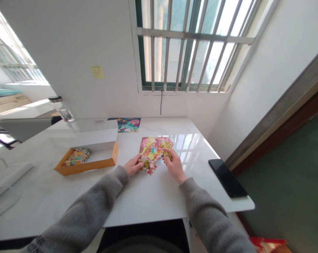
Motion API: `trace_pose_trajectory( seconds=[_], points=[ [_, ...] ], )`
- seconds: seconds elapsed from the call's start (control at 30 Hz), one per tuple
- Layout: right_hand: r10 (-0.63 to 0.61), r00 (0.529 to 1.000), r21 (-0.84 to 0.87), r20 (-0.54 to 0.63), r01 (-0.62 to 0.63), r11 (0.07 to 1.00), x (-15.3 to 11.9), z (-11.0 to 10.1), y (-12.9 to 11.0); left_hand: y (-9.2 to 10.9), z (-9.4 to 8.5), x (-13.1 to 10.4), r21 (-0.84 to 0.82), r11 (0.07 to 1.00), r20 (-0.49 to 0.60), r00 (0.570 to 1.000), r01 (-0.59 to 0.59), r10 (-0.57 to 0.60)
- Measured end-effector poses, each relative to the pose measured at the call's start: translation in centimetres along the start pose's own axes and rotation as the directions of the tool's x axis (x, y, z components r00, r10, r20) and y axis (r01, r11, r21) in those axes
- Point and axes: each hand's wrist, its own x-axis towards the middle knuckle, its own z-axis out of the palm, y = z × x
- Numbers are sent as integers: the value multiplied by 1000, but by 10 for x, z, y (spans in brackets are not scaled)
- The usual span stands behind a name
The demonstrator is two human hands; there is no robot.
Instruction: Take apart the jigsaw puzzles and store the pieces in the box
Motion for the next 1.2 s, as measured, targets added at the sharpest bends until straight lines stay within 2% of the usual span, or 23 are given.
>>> trace_pose_trajectory(
  seconds=[0.07, 0.1, 0.17, 0.23, 0.33, 0.43, 0.6, 0.73, 0.83, 0.9, 1.03, 1.2],
  points=[
    [-88, 996, -17, -8, 88, 996, -1, -2, -3, -1, 0, 1, -8, 1000, -33, 999, 9, -9],
    [-94, 996, -10, 12, 94, 996, -2, -3, -5, -1, -1, 1, -12, 1000, -49, 999, 8, -9],
    [-64, 992, -1, 104, 65, 998, -4, -1, -6, -1, -5, 2, -13, 1000, -102, 995, 3, -5],
    [-53, 970, -47, 237, 66, 997, -4, 4, -6, -2, -11, 2, 6, 1000, -182, 983, 14, -13],
    [-114, 885, -153, 451, 203, 967, 0, 16, -7, -9, -21, 3, 12, 997, -224, 972, 74, -69],
    [-128, 801, -191, 585, 290, 938, 11, 32, -9, -20, -25, 4, -20, 995, -200, 975, 99, -101],
    [-96, 777, -211, 622, 284, 935, 27, 51, -7, -33, -23, 7, -126, 983, -179, 972, 133, -155],
    [-23, 767, -249, 641, 236, 939, 24, 56, 3, -38, -21, 9, -210, 969, -119, 980, 134, -161],
    [-17, 738, -299, 675, 294, 908, 19, 57, 8, -40, -21, 10, -202, 967, -129, 975, 154, -182],
    [-45, 721, -325, 691, 365, 872, 18, 57, 9, -41, -22, 11, -179, 976, -128, 980, 126, -150],
    [-103, 699, -354, 708, 478, 804, 18, 56, 6, -42, -28, 6, -116, 993, -47, 999, -10, 5],
    [-133, 670, -357, 730, 541, 762, 15, 56, 4, -35, -31, -7, 9, 995, -16, 994, -104, 104]
  ],
)
